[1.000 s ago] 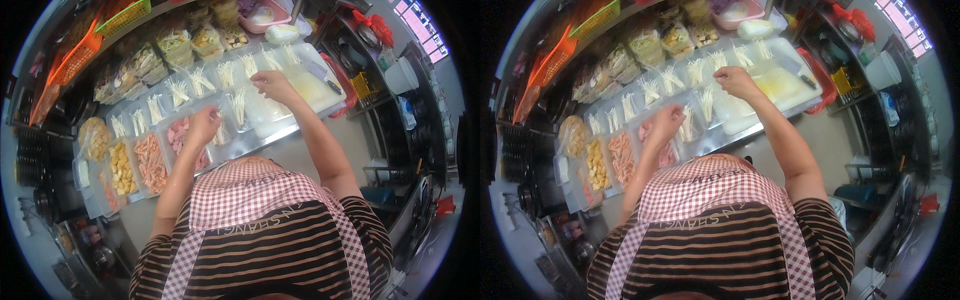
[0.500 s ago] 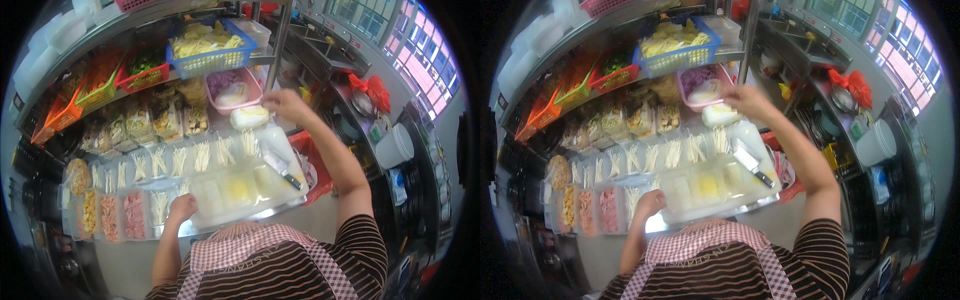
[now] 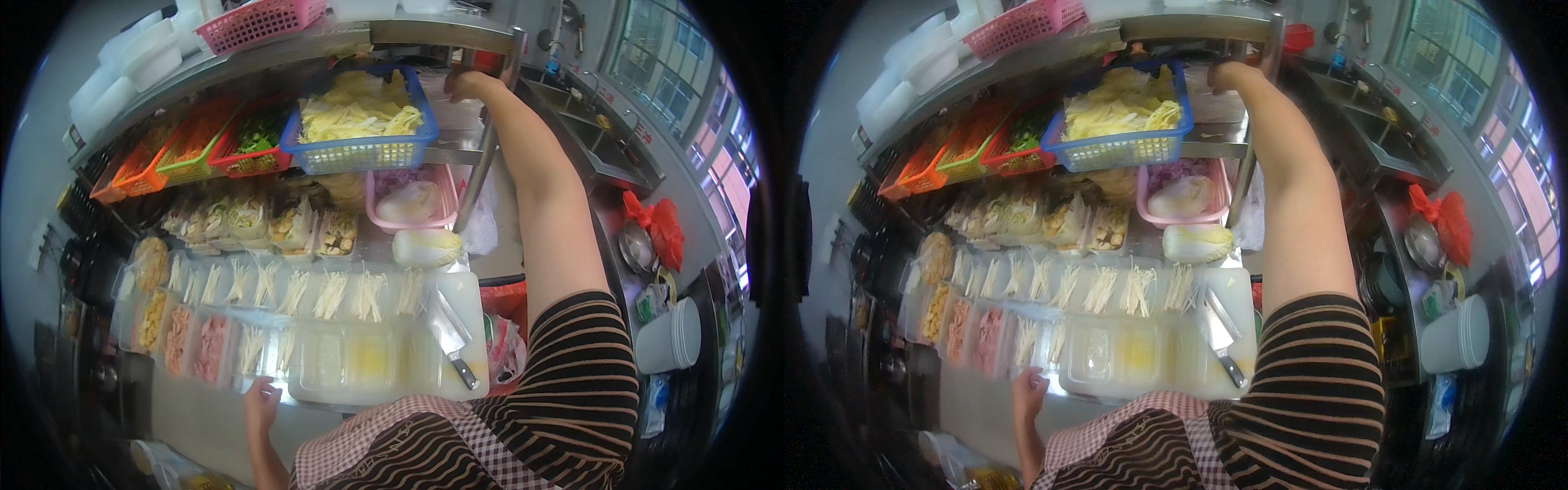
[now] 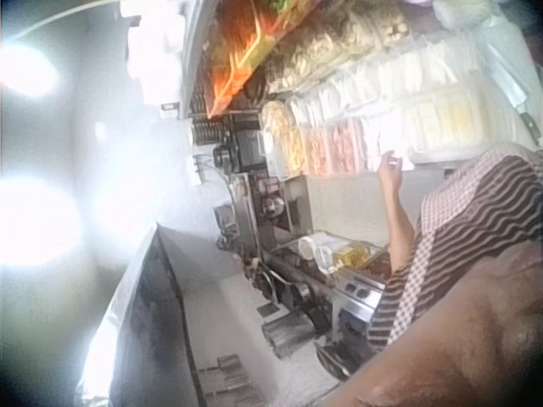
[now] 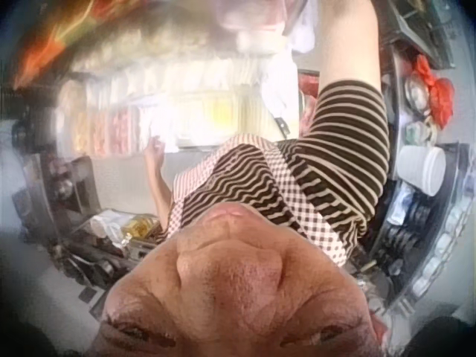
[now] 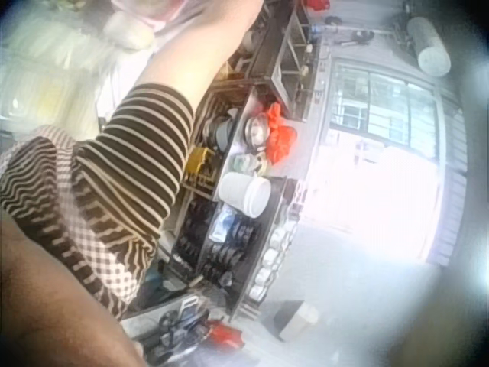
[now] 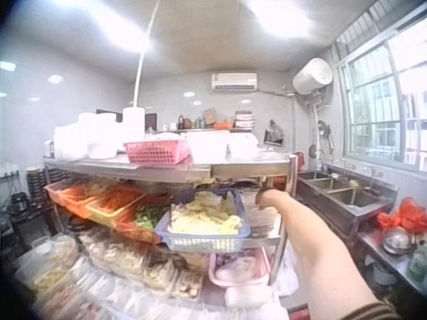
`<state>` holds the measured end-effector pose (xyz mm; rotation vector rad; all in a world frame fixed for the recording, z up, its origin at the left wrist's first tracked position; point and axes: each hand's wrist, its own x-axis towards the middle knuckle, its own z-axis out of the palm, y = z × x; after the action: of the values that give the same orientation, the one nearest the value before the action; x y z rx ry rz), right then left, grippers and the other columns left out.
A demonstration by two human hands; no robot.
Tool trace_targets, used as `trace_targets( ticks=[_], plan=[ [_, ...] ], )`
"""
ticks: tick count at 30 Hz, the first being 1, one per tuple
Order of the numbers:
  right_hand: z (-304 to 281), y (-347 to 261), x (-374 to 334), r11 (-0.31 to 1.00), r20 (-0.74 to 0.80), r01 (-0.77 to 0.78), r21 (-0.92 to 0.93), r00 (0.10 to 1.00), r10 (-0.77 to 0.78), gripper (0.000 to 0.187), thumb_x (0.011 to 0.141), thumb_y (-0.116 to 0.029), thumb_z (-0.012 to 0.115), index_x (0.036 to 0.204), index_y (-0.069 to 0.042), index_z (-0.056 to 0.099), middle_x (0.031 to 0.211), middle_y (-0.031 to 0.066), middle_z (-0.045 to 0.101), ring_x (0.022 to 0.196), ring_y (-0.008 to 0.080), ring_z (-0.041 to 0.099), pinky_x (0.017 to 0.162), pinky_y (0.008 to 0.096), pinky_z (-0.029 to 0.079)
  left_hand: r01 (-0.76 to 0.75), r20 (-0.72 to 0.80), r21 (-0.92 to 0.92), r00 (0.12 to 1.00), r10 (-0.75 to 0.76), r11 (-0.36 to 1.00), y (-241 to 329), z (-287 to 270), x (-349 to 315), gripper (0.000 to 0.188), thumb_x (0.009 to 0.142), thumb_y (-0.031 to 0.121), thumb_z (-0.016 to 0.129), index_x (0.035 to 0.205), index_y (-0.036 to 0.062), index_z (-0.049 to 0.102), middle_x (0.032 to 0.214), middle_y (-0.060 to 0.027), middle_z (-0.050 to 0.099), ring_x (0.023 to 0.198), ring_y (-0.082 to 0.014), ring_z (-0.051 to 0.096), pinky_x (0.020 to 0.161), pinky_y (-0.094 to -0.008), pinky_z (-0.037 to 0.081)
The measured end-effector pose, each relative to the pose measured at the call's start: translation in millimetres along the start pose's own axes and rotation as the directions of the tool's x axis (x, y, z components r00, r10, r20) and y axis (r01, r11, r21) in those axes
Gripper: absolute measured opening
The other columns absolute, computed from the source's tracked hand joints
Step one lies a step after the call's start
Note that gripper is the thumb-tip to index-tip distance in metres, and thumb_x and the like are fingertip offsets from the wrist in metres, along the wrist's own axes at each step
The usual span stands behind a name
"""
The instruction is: The person pulls apart bunches of mushrooms and distributes them into plastic containers, then adds tofu pieces, sliced sausage, and crab sticks from storage bins into each container.
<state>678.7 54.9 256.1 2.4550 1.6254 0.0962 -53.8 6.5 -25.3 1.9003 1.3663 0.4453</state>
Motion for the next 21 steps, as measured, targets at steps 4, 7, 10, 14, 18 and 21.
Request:
trace_targets(
  ticks=[4,7,10,14,18,21],
  plan=[
    [-25,-24,-23,0.988,0.311,-0.042,0.151,0.950,-0.007,0.053,0.084,-0.033,0.063,0.134,-0.025,0.047,0.134,0.0044,0.050,0.114,0.0263,0.055,0.092,0.0416,0.046,0.059,-0.007,-0.069,0.998,-0.059,0.996,6,13,-11,0.033,0.075,0.007,0.067,0.107,0.0024,0.060,0.077,-0.0057,0.062,0.064,-0.0123,0.056,0.058,-0.0272,0.047],
    [-32,-21,-3,0.936,0.411,-0.127,0.328,0.911,-0.020,0.057,0.078,-0.029,0.067,0.132,-0.023,0.050,0.133,0.0087,0.050,0.119,0.0317,0.051,0.084,0.0471,0.052,0.070,-0.019,-0.134,0.997,-0.074,0.988,4,21,-12,0.031,0.077,0.006,0.065,0.107,0.0022,0.060,0.079,-0.0045,0.061,0.066,-0.0108,0.055,0.058,-0.0257,0.047],
    [-35,10,20,0.880,0.411,-0.254,0.402,0.908,0.074,0.055,0.076,-0.028,0.071,0.127,-0.017,0.054,0.123,0.0160,0.055,0.100,0.0335,0.061,0.076,0.0471,0.055,0.065,-0.014,-0.223,0.997,-0.070,0.973,7,31,-5,0.029,0.078,0.005,0.063,0.106,0.0021,0.060,0.080,-0.0040,0.060,0.067,-0.0101,0.055,0.059,-0.0247,0.046],
    [-23,-9,18,0.953,0.212,-0.280,0.114,0.944,0.252,0.048,0.069,-0.035,0.075,0.105,-0.006,0.066,0.099,0.0139,0.066,0.078,0.0249,0.067,0.066,0.0378,0.057,0.087,-0.023,-0.265,0.995,-0.096,0.960,29,34,-8,0.028,0.079,0.005,0.063,0.107,0.0019,0.060,0.081,-0.0037,0.060,0.069,-0.0096,0.055,0.060,-0.0240,0.046],
    [-25,-6,29,0.987,0.269,-0.144,-0.065,0.951,0.156,0.044,0.065,-0.036,0.076,0.099,-0.009,0.069,0.102,0.0099,0.067,0.082,0.0198,0.067,0.068,0.0309,0.056,0.054,-0.013,-0.225,0.998,-0.058,0.973,39,37,-10,0.028,0.079,0.006,0.063,0.107,0.0019,0.060,0.081,-0.0031,0.060,0.069,-0.0092,0.055,0.060,-0.0240,0.046],
    [-19,-32,30,0.846,0.244,0.001,-0.532,0.958,0.152,0.040,0.077,-0.036,0.060,0.108,-0.011,0.068,0.112,0.0087,0.065,0.100,0.0231,0.063,0.085,0.0340,0.050,0.111,0.010,-0.278,0.994,-0.113,0.954,37,41,-17,0.028,0.080,0.007,0.063,0.107,0.0017,0.060,0.080,-0.0026,0.060,0.068,-0.0088,0.055,0.061,-0.0237,0.046]
  ],
)
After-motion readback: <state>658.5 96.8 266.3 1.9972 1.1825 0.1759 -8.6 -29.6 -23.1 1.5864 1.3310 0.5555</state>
